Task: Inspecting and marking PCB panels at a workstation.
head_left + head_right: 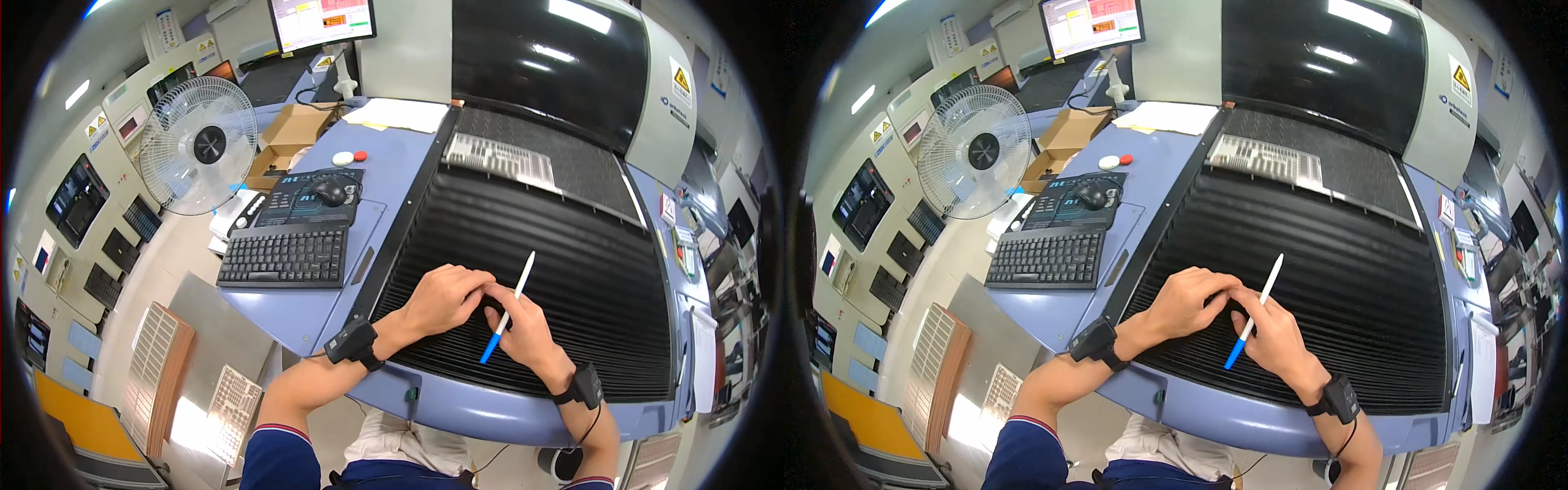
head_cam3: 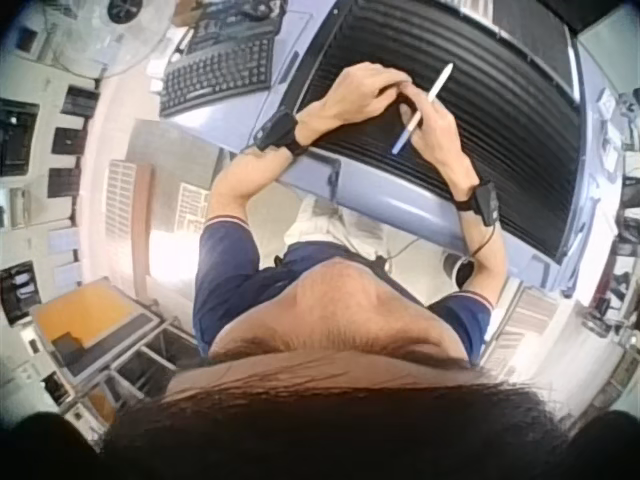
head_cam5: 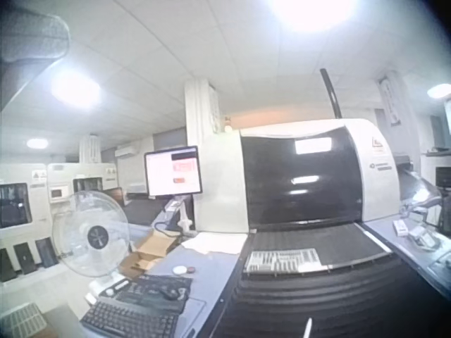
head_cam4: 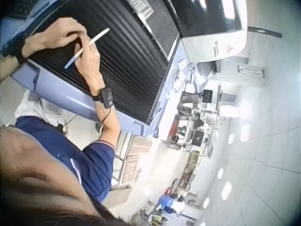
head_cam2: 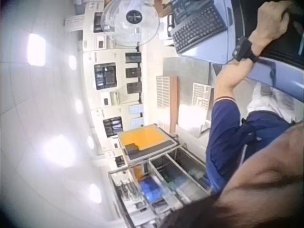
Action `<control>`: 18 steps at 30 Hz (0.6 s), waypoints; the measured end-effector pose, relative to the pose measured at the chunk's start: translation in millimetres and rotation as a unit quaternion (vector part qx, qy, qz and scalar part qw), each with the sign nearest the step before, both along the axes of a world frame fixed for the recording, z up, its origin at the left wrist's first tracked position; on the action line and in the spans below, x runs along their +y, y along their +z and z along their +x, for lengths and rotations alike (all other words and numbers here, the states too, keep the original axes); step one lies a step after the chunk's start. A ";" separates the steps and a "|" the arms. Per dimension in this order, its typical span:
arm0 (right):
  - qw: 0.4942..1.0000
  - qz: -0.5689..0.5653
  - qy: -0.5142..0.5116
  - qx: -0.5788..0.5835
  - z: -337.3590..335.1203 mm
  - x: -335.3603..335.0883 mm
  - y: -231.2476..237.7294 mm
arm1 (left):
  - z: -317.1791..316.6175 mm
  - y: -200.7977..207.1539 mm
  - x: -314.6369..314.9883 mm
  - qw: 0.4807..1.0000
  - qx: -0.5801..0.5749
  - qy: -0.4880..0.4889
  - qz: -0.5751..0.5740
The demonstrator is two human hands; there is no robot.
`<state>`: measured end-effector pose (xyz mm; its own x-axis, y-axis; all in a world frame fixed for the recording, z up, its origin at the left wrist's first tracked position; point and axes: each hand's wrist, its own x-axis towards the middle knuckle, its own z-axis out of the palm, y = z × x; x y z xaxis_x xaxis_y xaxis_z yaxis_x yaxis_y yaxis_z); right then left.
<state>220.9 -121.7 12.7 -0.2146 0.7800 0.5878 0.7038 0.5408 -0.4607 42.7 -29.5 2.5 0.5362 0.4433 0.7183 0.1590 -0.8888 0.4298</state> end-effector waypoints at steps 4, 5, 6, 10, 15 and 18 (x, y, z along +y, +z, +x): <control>1.000 0.019 -0.001 -0.007 3.1 2.4 0.0 | 1.7 -3.7 3.1 1.000 0.004 0.005 -0.028; 1.000 0.010 -0.008 -0.009 4.6 3.6 -2.9 | 3.0 -5.7 5.0 1.000 0.001 0.001 -0.028; 1.000 0.005 -0.014 -0.013 3.7 2.9 -2.0 | 0.9 -1.7 4.2 0.999 0.000 0.001 -0.032; 1.000 0.015 -0.006 -0.012 -2.5 3.2 -5.1 | -4.5 -6.6 6.6 1.000 0.011 -0.010 -0.017; 0.999 0.034 -0.011 -0.023 1.2 3.0 -7.9 | -3.1 1.2 -0.4 0.999 0.011 -0.020 -0.023; 0.999 0.037 -0.011 -0.036 4.4 2.2 -7.1 | 0.2 -3.3 0.1 1.000 -0.003 -0.028 -0.010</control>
